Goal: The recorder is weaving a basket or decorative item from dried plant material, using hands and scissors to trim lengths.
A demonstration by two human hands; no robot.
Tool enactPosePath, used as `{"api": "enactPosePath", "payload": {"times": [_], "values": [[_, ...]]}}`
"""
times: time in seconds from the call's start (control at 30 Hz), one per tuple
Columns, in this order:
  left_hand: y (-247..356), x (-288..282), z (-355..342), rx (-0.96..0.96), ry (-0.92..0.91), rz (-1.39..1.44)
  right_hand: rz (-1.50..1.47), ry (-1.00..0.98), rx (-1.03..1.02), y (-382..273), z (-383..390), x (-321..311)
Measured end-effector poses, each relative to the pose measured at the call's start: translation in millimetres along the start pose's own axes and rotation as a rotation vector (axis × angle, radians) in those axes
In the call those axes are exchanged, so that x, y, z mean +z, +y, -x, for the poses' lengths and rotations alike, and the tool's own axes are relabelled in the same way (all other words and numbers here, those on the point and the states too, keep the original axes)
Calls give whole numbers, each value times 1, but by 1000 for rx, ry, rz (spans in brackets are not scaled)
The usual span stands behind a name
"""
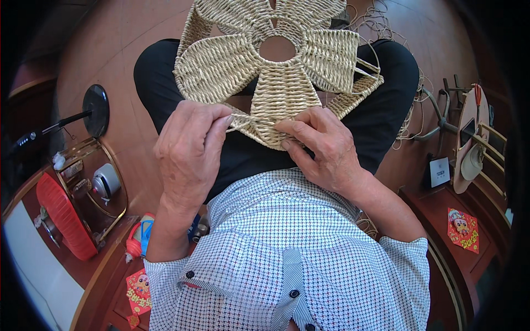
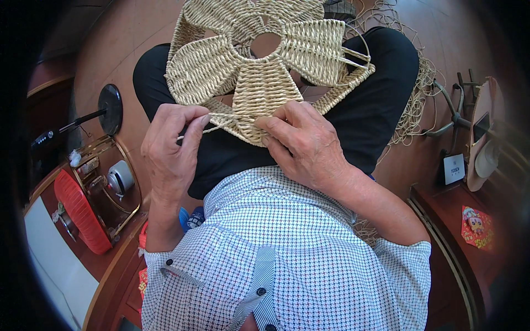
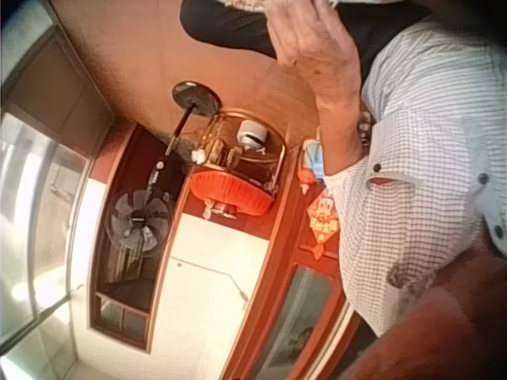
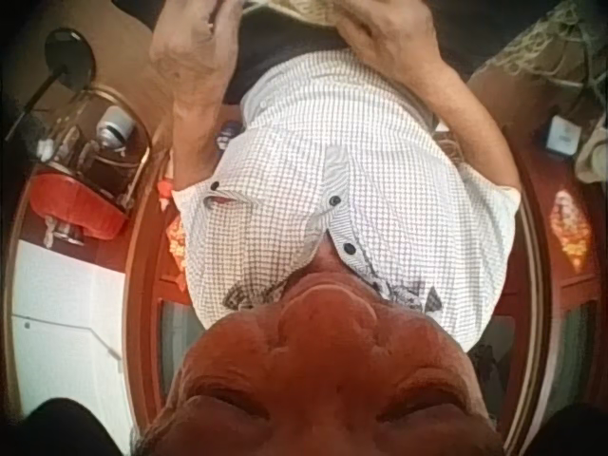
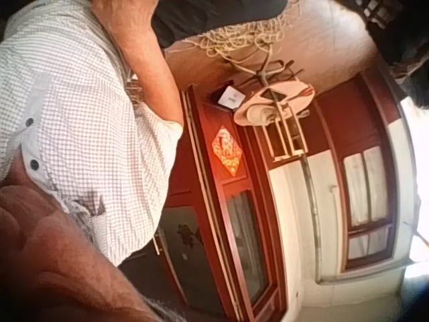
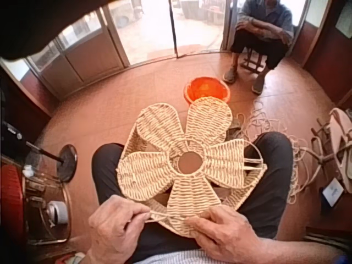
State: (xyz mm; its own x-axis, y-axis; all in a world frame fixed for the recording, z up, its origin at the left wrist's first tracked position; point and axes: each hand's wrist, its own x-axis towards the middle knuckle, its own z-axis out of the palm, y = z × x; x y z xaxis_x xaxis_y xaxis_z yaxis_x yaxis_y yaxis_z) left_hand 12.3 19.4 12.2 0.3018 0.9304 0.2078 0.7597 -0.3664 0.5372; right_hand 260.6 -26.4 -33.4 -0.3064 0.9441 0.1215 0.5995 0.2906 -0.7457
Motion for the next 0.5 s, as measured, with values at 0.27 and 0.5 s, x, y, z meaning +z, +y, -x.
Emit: {"api": "enactPosePath", "payload": {"times": [0.27, 0.5], "values": [[21, 4, 8, 197, -26, -236, 2, -20, -8, 1, 1, 0], [23, 1, 8, 363, -4, -371, -4, 11, -15, 3, 2, 2]]}}
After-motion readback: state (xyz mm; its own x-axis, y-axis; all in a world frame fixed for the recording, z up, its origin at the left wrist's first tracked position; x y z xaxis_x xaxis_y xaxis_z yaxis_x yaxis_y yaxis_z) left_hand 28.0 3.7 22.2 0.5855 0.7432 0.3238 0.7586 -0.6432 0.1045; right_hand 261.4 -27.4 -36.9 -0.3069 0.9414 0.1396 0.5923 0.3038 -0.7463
